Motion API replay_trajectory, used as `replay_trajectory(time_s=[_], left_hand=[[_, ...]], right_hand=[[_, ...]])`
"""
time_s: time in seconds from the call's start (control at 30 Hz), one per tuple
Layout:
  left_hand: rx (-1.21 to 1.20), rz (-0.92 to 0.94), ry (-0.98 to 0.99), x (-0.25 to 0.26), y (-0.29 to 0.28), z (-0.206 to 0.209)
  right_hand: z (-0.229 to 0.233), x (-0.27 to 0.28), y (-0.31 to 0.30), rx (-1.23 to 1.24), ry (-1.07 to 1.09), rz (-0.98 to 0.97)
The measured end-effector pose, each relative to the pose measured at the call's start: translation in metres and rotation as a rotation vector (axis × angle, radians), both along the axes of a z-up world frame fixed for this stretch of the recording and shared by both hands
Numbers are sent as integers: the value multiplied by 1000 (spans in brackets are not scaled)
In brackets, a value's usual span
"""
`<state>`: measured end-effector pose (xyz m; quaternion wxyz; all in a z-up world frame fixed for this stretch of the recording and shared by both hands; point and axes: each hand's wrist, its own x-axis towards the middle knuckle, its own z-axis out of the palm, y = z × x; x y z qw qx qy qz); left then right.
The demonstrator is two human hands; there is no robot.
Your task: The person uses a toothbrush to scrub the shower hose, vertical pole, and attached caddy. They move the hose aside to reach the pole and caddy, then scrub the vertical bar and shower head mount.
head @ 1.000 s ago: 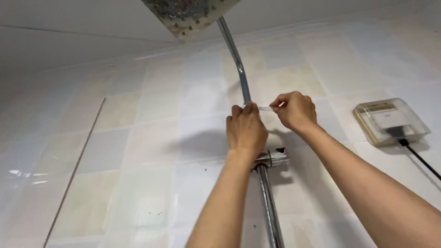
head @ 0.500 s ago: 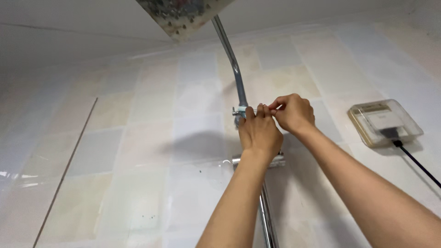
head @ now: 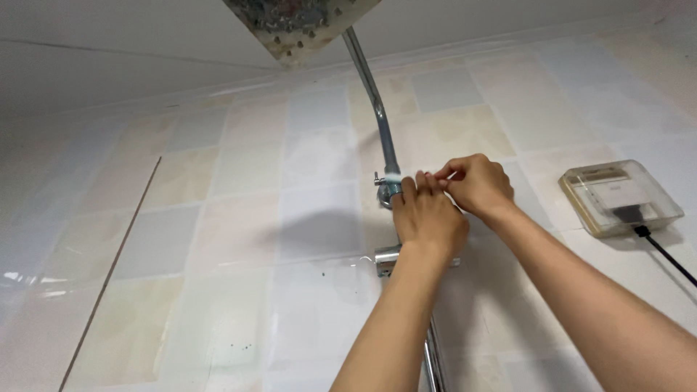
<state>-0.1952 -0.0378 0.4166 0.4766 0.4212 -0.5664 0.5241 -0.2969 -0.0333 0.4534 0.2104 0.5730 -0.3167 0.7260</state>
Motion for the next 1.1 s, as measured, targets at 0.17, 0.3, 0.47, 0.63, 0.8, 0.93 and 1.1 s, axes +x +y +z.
replay_trajectory(time_s=[0.17,0.3,0.47,0.63,0.8,0.93,1.1], left_hand=[[-5,-59,36,-5,8,-4],[-11,-164,79,0,18,7],[-15,-186,105,-2,16,-9],[-4,-244,121,0,20,-12],[35,-280,144,-2,21,-10],[-17,-334,157,-5,19,-16],[60,-267,137,5,25,-5]], right_hand=[[-6,2,13,-71,27,-130],[-1,14,23,-234,43,-213],[-10,12,38,-211,157,-360],[-14,20,50,-263,196,-455],[-11,23,59,-260,236,-526],[-8,21,64,-171,244,-542],[-6,26,52,-230,184,-486]])
